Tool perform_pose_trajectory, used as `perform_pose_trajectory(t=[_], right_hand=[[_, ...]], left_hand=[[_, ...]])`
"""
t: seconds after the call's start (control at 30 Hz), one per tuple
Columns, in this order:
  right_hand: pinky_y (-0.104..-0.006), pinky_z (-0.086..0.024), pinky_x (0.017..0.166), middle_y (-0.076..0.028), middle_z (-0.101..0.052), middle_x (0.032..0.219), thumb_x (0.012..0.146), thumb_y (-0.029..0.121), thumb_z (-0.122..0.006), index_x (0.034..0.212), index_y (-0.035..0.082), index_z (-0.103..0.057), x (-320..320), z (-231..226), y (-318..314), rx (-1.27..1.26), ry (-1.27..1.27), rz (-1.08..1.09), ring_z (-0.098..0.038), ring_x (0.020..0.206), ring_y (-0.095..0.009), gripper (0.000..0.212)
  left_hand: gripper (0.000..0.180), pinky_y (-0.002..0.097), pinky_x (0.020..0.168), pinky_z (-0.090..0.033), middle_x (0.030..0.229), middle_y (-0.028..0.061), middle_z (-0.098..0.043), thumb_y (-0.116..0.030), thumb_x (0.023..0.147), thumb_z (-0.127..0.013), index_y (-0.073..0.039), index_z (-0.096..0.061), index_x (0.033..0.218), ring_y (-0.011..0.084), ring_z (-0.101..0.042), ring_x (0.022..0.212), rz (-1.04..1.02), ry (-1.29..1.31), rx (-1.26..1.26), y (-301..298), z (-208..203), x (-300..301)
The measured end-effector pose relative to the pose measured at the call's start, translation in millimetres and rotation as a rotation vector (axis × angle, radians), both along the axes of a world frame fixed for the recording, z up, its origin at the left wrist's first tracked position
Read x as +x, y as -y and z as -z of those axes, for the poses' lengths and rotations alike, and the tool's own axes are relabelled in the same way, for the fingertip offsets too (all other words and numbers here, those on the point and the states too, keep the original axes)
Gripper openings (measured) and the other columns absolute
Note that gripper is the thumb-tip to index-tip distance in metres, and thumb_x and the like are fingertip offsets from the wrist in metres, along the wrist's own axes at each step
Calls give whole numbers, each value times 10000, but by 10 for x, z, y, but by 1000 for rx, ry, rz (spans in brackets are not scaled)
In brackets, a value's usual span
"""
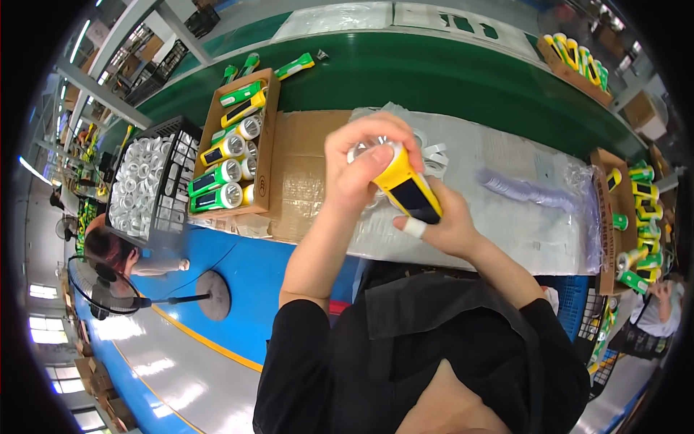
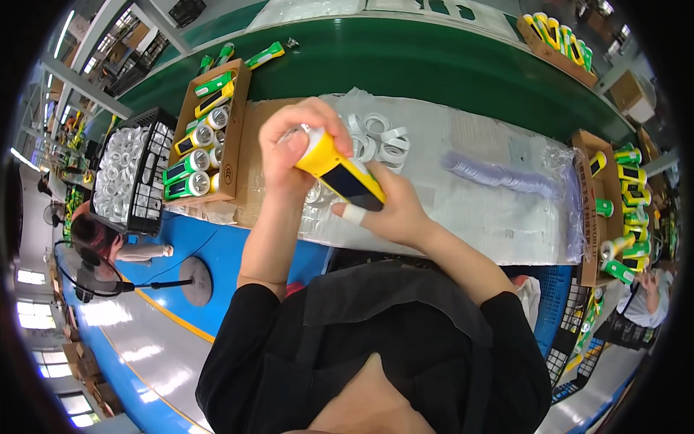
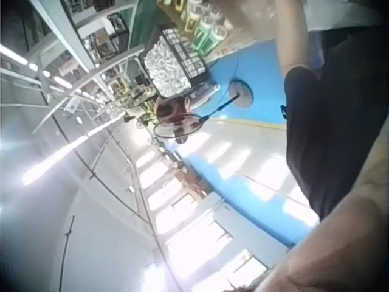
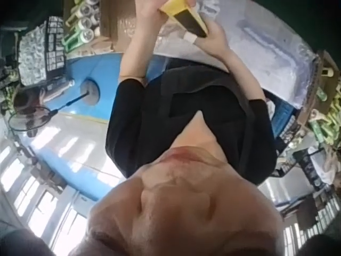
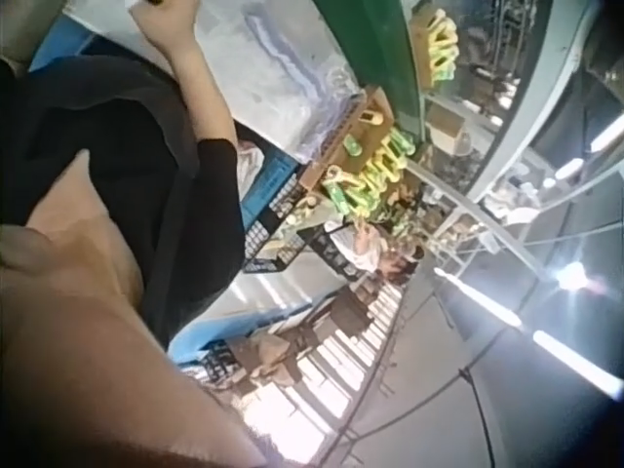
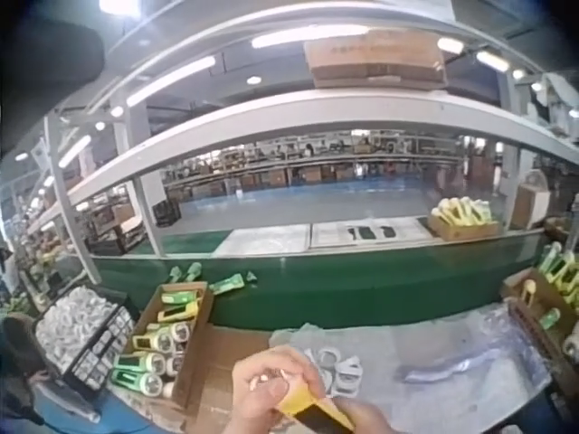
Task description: Assembling flashlight components by attaching the lens and bezel to the body at a factory workbench.
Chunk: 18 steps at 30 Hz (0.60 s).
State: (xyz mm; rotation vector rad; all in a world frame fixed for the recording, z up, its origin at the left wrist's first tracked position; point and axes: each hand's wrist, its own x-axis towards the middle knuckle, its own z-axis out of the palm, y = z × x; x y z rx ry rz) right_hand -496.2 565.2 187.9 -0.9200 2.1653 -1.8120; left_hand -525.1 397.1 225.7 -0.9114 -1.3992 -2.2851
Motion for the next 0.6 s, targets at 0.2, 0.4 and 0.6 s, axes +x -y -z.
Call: perform_pose_trajectory(t=[0.2,0.4,0.6], right_hand=[[-304,-406,382,-75,-522,584,804,429,-753,1005,19,-570,113,117,-136,-455,1035,-649,-523,444,-187,492],[-282,-440,448,-95,-580,653,846,367,-718,1079,17,-545,83,153,-78,-284,267,38,-560,489,-176,455],[-299,-439,451,-114,-583,698,904,515,-603,1109,12,-542,151,168,-437,-488,877,-713,-541,489,-197,547]], left_hand=[[330,327,531,-471,839,166,-536,-378,911,-499,-89,-628,1002,245,-556,630,375,105,233,-167,141,-59],[331,340,597,-516,893,206,-605,-295,875,-584,18,-627,974,272,-619,698,85,91,13,-185,126,-90],[275,333,522,-484,801,145,-510,-306,848,-574,-33,-583,875,248,-564,642,797,122,436,-611,56,-25]])
